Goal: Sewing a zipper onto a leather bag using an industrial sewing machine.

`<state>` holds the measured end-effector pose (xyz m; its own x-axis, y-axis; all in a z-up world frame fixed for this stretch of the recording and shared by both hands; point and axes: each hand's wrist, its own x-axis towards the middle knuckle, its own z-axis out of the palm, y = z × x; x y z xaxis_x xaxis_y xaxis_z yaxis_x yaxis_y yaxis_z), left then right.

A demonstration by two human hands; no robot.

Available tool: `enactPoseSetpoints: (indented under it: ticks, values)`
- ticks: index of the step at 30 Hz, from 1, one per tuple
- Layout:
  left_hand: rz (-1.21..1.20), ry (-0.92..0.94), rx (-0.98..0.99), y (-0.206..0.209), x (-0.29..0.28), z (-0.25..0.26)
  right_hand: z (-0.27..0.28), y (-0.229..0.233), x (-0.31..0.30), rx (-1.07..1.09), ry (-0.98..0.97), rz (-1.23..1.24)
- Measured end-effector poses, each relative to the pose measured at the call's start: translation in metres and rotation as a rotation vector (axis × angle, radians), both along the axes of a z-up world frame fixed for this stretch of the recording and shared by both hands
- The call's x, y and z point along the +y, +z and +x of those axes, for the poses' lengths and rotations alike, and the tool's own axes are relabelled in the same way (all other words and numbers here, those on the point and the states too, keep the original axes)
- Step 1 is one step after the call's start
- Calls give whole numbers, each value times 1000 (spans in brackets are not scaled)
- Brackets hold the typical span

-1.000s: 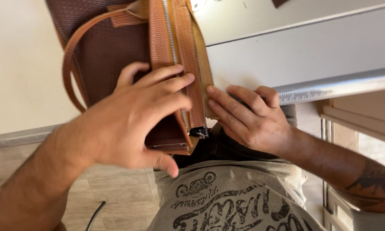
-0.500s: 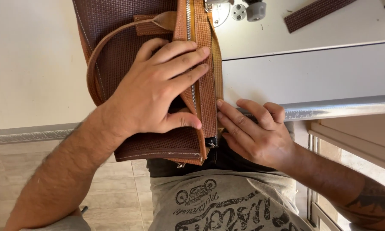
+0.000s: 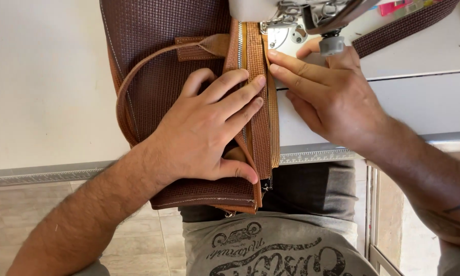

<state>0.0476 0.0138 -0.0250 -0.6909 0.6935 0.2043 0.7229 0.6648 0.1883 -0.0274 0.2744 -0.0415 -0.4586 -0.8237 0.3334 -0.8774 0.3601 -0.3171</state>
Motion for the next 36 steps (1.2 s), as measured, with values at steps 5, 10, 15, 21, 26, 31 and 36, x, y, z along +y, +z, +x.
enactPoseSetpoints:
  ticks: [5,10,15,21,26,31,36]
  values:
    - [15,-3,-25,2,0,2,3,-3,-4,58,-16,6]
    - [-28,1,-23,1,2,1,4,-2,-3,147,-43,40]
    - [-15,2,-32,0,1,0,4,1,-6,243,-50,106]
    - [3,1,-33,0,0,-1,5,-5,-2,502,-120,227]
    - [-16,0,-40,0,-1,-3,1,9,-13,412,-39,153]
    - [15,-8,-50,0,-3,-6,2,10,-16,459,-57,190]
    - [52,-26,-59,-2,-4,-8,4,12,-19,447,-60,171]
